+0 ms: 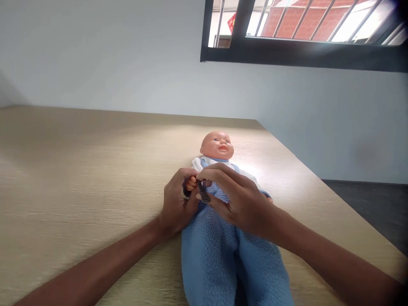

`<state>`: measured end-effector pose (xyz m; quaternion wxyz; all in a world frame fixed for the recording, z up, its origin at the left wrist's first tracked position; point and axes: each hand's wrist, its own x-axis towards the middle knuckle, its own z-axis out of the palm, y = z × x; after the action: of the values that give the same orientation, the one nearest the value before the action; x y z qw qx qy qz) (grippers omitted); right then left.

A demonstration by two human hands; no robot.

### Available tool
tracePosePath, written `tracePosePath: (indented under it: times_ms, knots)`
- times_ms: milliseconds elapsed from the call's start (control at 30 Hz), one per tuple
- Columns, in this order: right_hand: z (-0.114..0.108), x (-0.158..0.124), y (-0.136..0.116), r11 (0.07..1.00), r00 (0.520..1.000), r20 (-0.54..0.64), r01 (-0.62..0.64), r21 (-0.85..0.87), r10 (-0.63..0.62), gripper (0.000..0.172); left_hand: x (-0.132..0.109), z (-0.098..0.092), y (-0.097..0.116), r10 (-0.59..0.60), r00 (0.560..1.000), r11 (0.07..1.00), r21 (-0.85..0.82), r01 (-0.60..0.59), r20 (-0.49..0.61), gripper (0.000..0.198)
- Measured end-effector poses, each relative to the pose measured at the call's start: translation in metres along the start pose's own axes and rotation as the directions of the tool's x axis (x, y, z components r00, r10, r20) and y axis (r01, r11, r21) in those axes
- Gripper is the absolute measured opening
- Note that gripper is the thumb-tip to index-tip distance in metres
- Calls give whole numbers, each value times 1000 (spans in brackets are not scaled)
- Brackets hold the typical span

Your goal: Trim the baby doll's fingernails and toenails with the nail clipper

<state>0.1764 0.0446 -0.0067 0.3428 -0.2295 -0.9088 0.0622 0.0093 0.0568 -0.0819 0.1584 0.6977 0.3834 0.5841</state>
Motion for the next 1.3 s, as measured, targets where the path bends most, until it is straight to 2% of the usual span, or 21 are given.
tracePosePath:
  times_ms: [167, 233, 333, 400, 500, 567, 700, 833, 867, 900, 1000, 1033, 1100, 1200, 1300]
  knots:
    - [-4, 6, 6, 997, 997, 19, 70, 34, -71, 21, -1, 0, 0, 16, 1000, 998, 54, -17, 8, 12]
    - [-7, 6, 9, 997, 998, 22, 62, 49, -63, 21, 1, -2, 0, 29, 999, 996, 86, -33, 42, 11]
    - [-17, 2, 16, 996, 999, -32, -26, 83, 29, 30, 7, -11, -1, 64, 986, 987, 133, -85, 157, 14]
    - [-26, -6, 24, 988, 987, -109, -103, 119, 116, 34, 11, -19, -3, 98, 958, 978, 154, -143, 269, 17]
    - [-37, -28, 37, 959, 949, -195, -210, 188, 246, 34, 13, -28, -7, 154, 877, 956, 154, -249, 455, 14]
    - [-43, -47, 46, 934, 923, -209, -275, 230, 323, 33, 13, -31, -9, 174, 833, 941, 162, -299, 526, 14]
    - [-47, -82, 64, 886, 866, -255, -350, 305, 430, 30, 13, -38, -4, 219, 807, 892, 222, -393, 549, 21]
    - [-46, -99, 78, 829, 791, -324, -374, 415, 519, 31, 25, -40, 22, 318, 779, 839, 222, -496, 541, 37]
    - [-45, -100, 81, 813, 774, -329, -380, 441, 541, 31, 31, -37, 31, 312, 756, 840, 205, -503, 576, 38]
    - [-44, -101, 84, 797, 759, -330, -387, 464, 561, 32, 37, -31, 42, 280, 714, 842, 192, -504, 641, 36]
    - [-42, -103, 86, 763, 723, -337, -401, 507, 603, 34, 57, -2, 68, 144, 505, 824, 179, -538, 851, 32]
    - [-42, -103, 86, 759, 713, -346, -399, 514, 609, 34, 64, 10, 73, 144, 468, 814, 165, -558, 872, 35]
    - [-44, -104, 83, 762, 696, -377, -389, 518, 611, 35, 75, 35, 76, 187, 423, 820, 96, -565, 887, 36]
    - [-48, -104, 74, 778, 671, -431, -379, 500, 604, 37, 82, 63, 67, 234, 344, 828, 0, -561, 909, 32]
    - [-51, -103, 64, 796, 663, -465, -367, 481, 587, 43, 79, 74, 57, 238, 328, 837, -22, -547, 914, 29]
